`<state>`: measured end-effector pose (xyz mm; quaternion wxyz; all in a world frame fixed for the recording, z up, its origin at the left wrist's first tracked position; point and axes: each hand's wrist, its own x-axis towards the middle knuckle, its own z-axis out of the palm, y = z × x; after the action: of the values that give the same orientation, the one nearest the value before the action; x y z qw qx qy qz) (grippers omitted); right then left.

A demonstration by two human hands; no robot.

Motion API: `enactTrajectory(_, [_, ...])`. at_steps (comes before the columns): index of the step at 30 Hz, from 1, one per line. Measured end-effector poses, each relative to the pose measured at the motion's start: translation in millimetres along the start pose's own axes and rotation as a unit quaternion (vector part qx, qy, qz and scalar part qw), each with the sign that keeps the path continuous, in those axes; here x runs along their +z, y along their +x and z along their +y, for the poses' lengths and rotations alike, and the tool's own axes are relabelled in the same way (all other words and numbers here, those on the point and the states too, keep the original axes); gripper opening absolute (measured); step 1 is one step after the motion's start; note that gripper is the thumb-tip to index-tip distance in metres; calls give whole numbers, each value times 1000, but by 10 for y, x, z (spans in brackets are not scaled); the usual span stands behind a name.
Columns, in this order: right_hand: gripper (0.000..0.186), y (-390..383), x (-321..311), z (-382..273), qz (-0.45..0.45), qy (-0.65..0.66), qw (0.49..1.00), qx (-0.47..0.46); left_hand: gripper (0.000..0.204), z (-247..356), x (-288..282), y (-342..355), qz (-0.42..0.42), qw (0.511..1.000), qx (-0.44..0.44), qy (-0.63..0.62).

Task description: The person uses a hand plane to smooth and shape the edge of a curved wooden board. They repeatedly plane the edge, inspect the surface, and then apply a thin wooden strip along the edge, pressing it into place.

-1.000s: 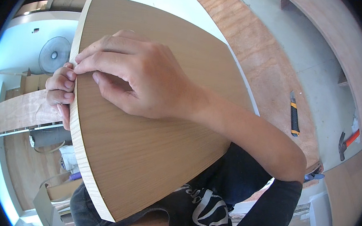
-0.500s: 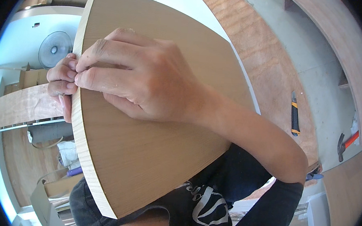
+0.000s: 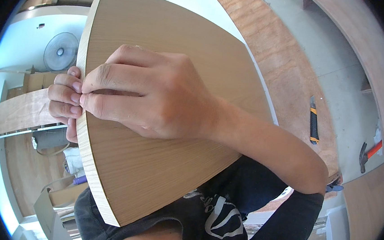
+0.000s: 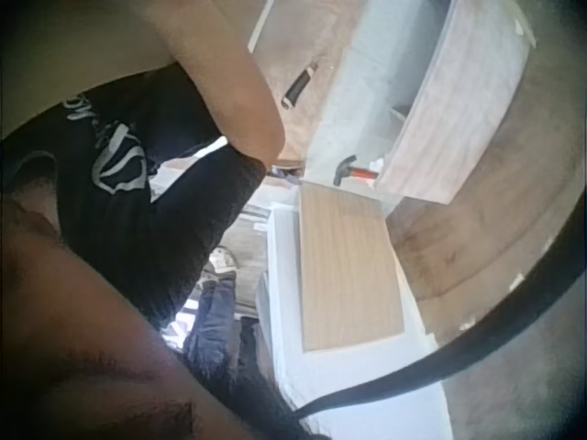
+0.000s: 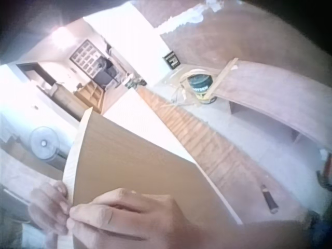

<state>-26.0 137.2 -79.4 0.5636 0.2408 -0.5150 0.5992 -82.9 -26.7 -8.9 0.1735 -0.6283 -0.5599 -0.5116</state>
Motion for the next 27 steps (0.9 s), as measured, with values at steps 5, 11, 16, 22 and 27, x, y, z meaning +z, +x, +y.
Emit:
enactTrajectory(5, [7,24,-21,-47,18,10,1000,-4,14,-33,-7,61,-35,999,17,1])
enactTrajectory(11, [17,27,-127,-86,-36,26,998,-45,17,-171,-10,59,-39,997,58,-13])
enactTrajectory(16, [21,56,-222,-171,-58,11,998,-13,13,-148,224,82,26,998,54,4])
enactTrajectory(22, [30,33,-419,-431,-106,33,993,48,12,183,637,32,200,980,11,21])
enactTrajectory(27, [30,-28,-400,-454,-93,36,995,8,13,196,494,6,89,995,41,-17])
